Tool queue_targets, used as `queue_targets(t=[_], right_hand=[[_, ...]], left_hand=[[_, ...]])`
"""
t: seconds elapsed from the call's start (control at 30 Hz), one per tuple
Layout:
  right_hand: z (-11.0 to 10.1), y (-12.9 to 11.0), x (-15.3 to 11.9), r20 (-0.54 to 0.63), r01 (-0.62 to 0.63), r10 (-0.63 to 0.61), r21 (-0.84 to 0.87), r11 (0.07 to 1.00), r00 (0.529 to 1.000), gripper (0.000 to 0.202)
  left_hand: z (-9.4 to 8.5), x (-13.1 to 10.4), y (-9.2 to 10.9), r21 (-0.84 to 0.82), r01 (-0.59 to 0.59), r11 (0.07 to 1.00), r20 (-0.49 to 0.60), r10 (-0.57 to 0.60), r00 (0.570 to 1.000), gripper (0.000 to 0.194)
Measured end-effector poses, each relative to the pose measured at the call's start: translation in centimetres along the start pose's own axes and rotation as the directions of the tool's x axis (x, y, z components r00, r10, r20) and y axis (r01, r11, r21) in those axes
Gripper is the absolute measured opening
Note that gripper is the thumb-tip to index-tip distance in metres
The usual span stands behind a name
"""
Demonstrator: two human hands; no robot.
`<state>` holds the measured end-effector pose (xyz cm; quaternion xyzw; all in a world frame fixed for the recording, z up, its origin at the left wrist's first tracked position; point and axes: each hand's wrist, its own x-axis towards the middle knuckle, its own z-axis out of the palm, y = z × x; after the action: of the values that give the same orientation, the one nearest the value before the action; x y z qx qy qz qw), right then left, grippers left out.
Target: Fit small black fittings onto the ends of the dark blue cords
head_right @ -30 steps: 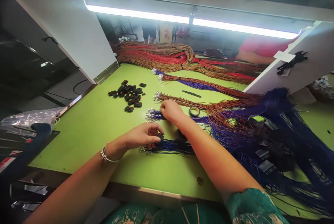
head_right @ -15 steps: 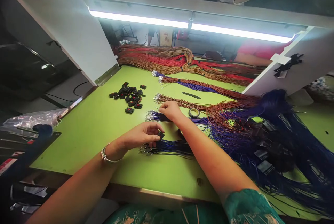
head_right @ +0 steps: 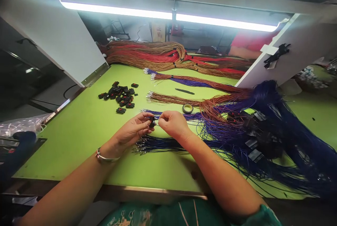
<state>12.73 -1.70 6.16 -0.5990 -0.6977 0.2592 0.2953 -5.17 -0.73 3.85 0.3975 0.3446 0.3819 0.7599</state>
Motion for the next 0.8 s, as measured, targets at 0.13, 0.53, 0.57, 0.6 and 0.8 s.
queue_targets(t=[0.13,0.53,0.57,0.6,0.8], right_hand=[[0.5,0.1,0.2,0.062,-0.014,0.013,0.021,1.000,0.998,0.018],[0.8,0.8,0.7,0.198,-0.028,0.018,0.045,0.999,0.980,0.019],[0.8,0.9,0.7,0.202,-0.034,0.024,0.045,0.998,0.979,0.018],[0.8,0.9,0.8,0.209,-0.044,0.033,0.049,0.998,0.977,0.018],[0.6,1.0,1.0,0.323,-0.180,0.115,0.177,0.968,0.939,0.018]], left_hand=[[-0.2,0.2,-0.1,-0.026,0.026,0.999,-0.014,-0.026,1.000,0.032],[-0.1,0.1,0.0,-0.009,0.056,0.998,0.015,-0.056,0.998,0.032],[-0.1,0.1,0.0,0.002,0.052,0.999,0.012,-0.052,0.999,0.032],[-0.1,0.1,0.0,0.014,0.045,0.999,0.008,-0.045,0.999,0.033],[-0.4,0.2,-0.8,0.202,-0.109,0.973,0.003,0.110,0.994,0.030]])
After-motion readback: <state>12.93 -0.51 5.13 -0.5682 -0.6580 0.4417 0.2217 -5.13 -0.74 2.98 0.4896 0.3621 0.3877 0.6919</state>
